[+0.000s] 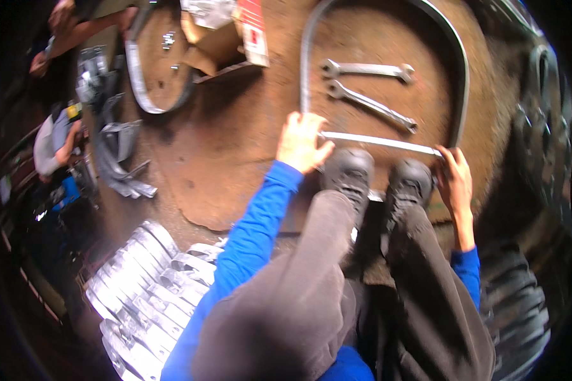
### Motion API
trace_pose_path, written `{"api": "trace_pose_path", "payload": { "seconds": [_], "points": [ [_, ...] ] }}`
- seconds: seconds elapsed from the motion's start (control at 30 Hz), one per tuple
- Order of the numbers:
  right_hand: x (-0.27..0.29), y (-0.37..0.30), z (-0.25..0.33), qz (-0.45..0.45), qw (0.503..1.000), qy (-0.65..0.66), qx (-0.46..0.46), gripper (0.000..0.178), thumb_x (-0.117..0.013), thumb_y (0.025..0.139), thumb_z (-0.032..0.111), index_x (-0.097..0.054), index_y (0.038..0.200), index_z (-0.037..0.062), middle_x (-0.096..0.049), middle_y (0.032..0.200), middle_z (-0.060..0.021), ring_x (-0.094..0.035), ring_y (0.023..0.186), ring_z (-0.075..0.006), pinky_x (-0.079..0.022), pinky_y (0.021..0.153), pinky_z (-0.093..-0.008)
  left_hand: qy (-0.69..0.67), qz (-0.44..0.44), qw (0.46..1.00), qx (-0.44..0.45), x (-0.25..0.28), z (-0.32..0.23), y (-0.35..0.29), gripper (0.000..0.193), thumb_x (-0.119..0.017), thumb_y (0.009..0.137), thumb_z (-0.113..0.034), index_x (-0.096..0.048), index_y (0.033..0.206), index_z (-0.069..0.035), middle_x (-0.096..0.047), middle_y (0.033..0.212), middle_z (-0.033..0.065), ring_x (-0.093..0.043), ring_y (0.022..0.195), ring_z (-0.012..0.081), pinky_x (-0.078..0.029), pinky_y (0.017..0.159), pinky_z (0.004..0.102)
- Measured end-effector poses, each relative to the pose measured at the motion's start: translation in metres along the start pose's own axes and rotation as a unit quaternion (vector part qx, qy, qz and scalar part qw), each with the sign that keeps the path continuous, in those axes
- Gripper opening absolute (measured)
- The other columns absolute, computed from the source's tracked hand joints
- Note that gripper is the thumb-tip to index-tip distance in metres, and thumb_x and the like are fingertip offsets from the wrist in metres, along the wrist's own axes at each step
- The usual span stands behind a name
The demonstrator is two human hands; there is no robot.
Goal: The person sits on the floor of a workshop and assembles a metal frame by attaching a curved metal bar to a U-shaped frame. They use wrenches to tighten bolts and nuts, securing the components together. Other workers are visible in the background performing similar tasks.
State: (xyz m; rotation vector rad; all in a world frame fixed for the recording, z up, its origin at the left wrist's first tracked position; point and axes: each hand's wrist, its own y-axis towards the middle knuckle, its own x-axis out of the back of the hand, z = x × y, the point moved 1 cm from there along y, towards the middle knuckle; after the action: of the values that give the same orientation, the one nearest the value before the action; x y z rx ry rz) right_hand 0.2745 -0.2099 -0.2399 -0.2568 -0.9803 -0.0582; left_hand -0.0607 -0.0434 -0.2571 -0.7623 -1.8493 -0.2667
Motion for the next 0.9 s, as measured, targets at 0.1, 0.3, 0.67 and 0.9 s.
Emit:
{"api": "trace_pose_path", "payload": {
  "seconds": [0.1, 0.3, 0.67, 0.9],
  "points": [
    [0.003, 0.004, 0.014, -0.064, 0.996, -0.032, 0.050, 0.031, -0.065, 0.084, 0.006, -0.062, 0.115, 0.0096, -0.056, 0.095, -0.0132, -0.058, 0.089, -0.0328, -0.046, 0.080, -0.0410, -0.024, -0.008, 1.000, 0.007, 0.001, 0.004, -0.003, 0.049, -0.078, 0.072, -0.031, -0.060, 0.111, -0.008, -0.058, 0.114, 0.0106, -0.047, 0.113, 0.0381, -0.042, 0.100, 0.0458],
    [0.009, 0.007, 0.017, -0.035, 0.998, -0.039, 0.028, 0.027, -0.064, 0.086, 0.007, -0.063, 0.114, 0.0075, -0.057, 0.102, -0.0125, -0.057, 0.093, -0.0321, -0.046, 0.082, -0.0404, -0.038, -0.010, 0.999, 0.009, -0.001, 0.002, -0.003, 0.043, -0.077, 0.073, -0.032, -0.065, 0.106, -0.008, -0.057, 0.118, 0.0092, -0.045, 0.116, 0.0382, -0.042, 0.100, 0.0476],
    [0.006, 0.001, 0.010, -0.017, 0.999, -0.015, -0.023, 0.032, -0.065, 0.084, 0.004, -0.062, 0.117, 0.0062, -0.057, 0.107, -0.0125, -0.058, 0.094, -0.0314, -0.047, 0.082, -0.0392, -0.046, -0.022, 0.998, 0.020, -0.003, 0.001, -0.006, 0.047, -0.078, 0.072, -0.032, -0.062, 0.109, -0.009, -0.056, 0.118, 0.0088, -0.045, 0.115, 0.0371, -0.041, 0.100, 0.0472],
    [0.011, 0.007, 0.019, -0.041, 0.999, -0.030, -0.009, 0.036, -0.063, 0.087, 0.005, -0.058, 0.123, 0.0062, -0.057, 0.109, -0.0126, -0.059, 0.095, -0.0329, -0.047, 0.083, -0.0403, -0.028, -0.022, 0.999, 0.014, -0.003, 0.000, -0.006, 0.056, -0.078, 0.073, -0.033, -0.056, 0.119, -0.009, -0.055, 0.119, 0.0113, -0.044, 0.116, 0.0392, -0.041, 0.100, 0.0494]
  ]
}}
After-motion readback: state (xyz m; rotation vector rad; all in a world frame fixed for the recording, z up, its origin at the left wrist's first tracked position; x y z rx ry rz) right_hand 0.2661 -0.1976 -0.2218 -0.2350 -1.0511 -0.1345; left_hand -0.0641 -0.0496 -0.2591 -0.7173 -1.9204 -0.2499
